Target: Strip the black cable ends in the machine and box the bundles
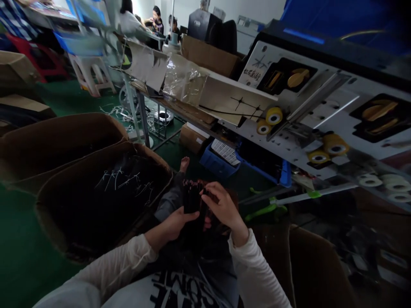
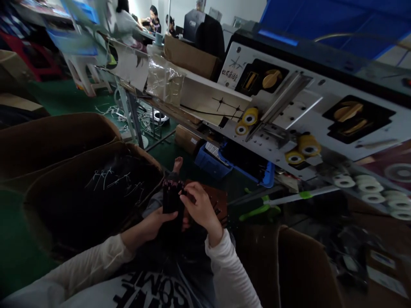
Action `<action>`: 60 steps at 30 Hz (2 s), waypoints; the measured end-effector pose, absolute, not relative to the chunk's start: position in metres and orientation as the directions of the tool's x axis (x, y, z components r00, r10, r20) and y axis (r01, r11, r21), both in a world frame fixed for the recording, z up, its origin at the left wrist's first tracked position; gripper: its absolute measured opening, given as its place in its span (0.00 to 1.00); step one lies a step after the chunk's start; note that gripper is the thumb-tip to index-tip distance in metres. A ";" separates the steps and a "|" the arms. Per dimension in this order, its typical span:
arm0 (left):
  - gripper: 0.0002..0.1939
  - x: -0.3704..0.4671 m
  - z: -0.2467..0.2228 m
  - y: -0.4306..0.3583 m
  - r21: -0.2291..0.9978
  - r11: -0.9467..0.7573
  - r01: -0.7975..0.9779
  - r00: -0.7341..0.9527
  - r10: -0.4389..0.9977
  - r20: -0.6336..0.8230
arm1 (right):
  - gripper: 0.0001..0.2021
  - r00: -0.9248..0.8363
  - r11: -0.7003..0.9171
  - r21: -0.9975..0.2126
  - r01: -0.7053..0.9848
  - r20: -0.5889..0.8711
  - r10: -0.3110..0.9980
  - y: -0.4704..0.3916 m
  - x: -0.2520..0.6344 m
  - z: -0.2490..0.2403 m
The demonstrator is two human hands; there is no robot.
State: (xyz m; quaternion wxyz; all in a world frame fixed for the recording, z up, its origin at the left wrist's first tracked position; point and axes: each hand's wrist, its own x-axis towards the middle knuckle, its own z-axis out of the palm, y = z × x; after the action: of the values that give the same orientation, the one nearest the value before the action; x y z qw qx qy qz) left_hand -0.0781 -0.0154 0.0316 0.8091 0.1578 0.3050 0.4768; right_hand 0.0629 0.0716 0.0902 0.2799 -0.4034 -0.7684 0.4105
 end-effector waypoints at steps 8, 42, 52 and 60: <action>0.18 -0.079 0.030 -0.015 0.557 0.528 -0.641 0.381 0.849 -0.366 | 0.23 -0.510 0.231 -0.940 0.253 0.073 0.857 0.079 0.059 0.074; 0.13 -0.084 0.014 -0.032 0.628 0.425 -0.651 0.294 0.905 -0.307 | 0.10 0.275 0.151 -0.829 -0.539 -0.004 0.961 0.239 0.002 0.166; 0.13 -0.084 0.017 -0.029 0.598 0.426 -0.679 0.304 0.905 -0.298 | 0.15 0.353 0.203 -0.880 -0.429 0.044 0.935 0.253 -0.007 0.182; 0.12 -0.088 0.019 -0.034 0.646 0.398 -0.651 0.263 0.917 -0.300 | 0.13 0.202 0.593 -0.801 -0.084 0.569 0.797 0.178 0.008 0.162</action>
State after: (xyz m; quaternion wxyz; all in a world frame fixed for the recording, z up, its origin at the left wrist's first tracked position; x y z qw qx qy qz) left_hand -0.0876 -0.0339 0.0195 0.7686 0.2019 0.3292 0.5101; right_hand 0.0080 0.1776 0.1617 0.7038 -0.3251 -0.5487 0.3129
